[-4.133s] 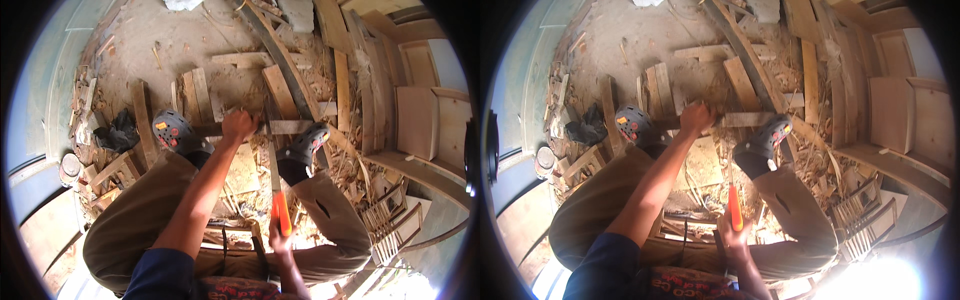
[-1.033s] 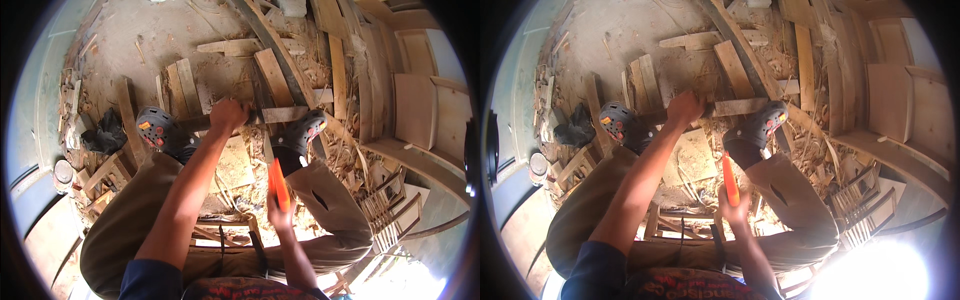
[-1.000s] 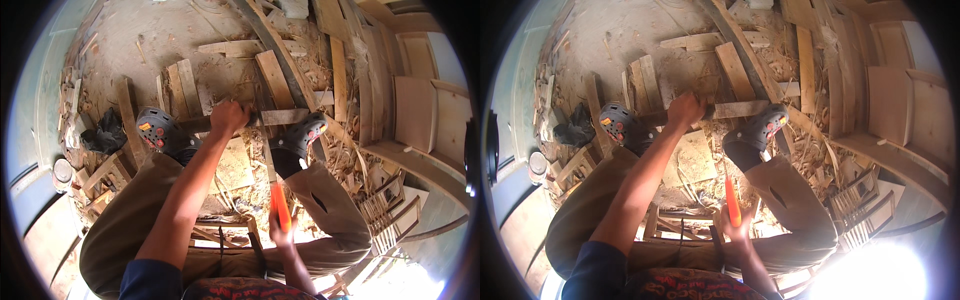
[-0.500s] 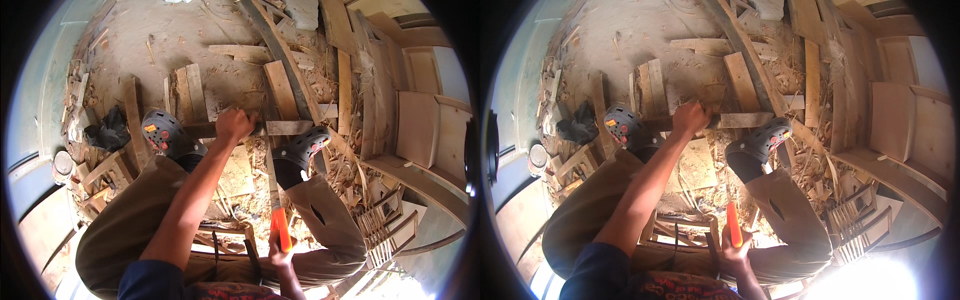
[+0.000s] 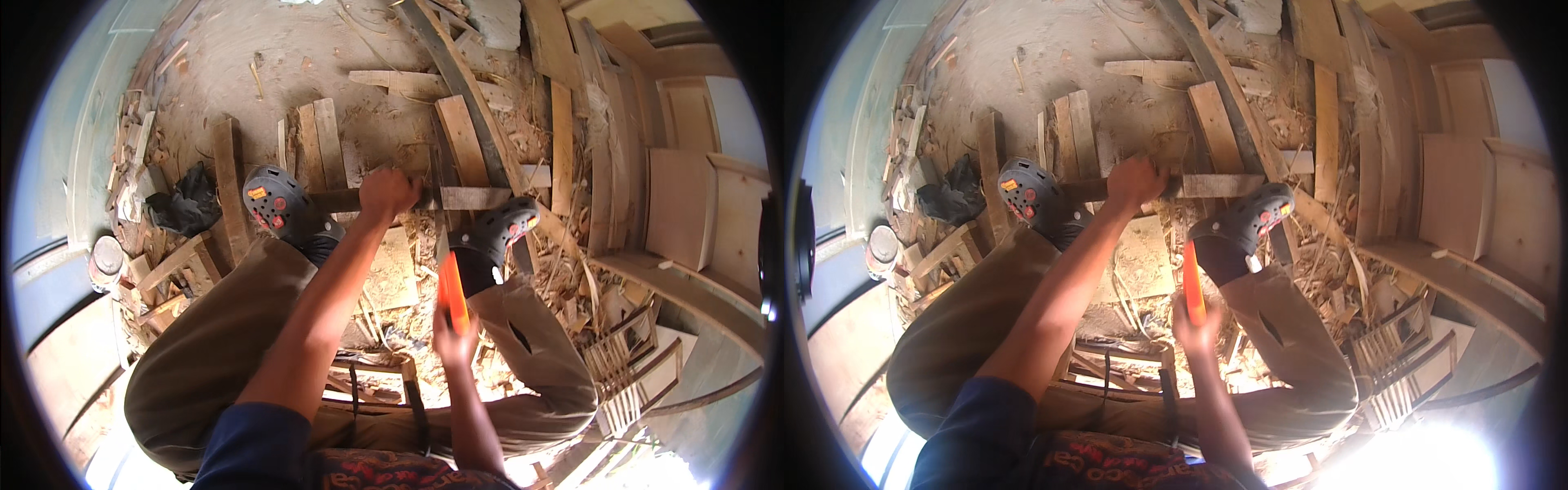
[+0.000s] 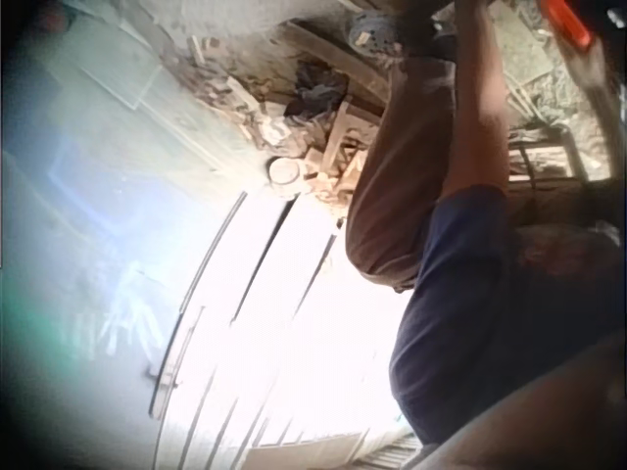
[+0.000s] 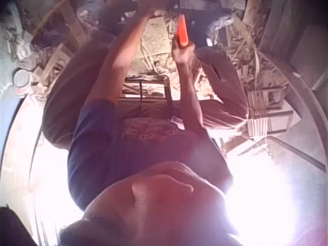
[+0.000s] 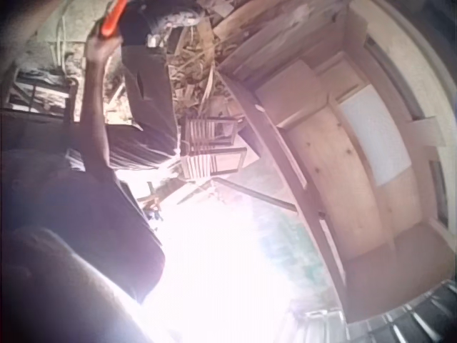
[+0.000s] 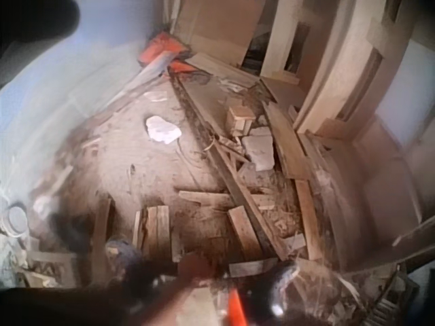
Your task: The person selects a wooden plank from a pile of debris, positions it on a makeshift support, and uses a hand saw to cut the plank into smaller pieces. The person repeatedly adjusts the wood and continues sawing until the cut is complete.
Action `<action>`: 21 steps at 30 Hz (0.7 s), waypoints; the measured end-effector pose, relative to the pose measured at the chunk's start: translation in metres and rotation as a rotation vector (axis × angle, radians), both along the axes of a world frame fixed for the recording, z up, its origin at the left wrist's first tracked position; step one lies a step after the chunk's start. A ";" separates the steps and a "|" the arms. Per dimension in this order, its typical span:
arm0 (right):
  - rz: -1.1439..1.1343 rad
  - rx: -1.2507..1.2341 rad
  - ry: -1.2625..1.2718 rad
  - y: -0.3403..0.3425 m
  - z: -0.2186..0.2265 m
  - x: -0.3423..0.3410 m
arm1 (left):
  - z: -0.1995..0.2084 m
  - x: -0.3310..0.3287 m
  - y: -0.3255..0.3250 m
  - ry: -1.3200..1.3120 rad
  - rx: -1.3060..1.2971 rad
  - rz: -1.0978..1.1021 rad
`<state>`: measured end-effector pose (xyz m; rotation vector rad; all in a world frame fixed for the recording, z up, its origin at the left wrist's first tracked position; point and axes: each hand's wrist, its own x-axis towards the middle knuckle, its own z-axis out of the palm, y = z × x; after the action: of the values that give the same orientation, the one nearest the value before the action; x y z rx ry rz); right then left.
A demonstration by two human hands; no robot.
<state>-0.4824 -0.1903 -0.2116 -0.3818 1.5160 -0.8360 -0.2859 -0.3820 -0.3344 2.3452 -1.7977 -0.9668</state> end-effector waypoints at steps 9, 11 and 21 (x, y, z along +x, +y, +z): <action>0.292 -0.365 0.370 0.064 0.034 -0.025 | 0.003 -0.003 -0.010 0.004 -0.116 0.043; 0.278 -0.282 0.391 0.027 0.003 -0.008 | 0.000 -0.008 0.005 0.014 -0.043 0.019; 0.357 -0.447 0.448 0.054 0.034 -0.018 | -0.007 0.004 -0.005 -0.004 -0.171 0.048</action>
<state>-0.5004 -0.1364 -0.1780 -1.1985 1.5878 -0.8305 -0.2824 -0.3867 -0.3410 2.2766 -1.7410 -0.7700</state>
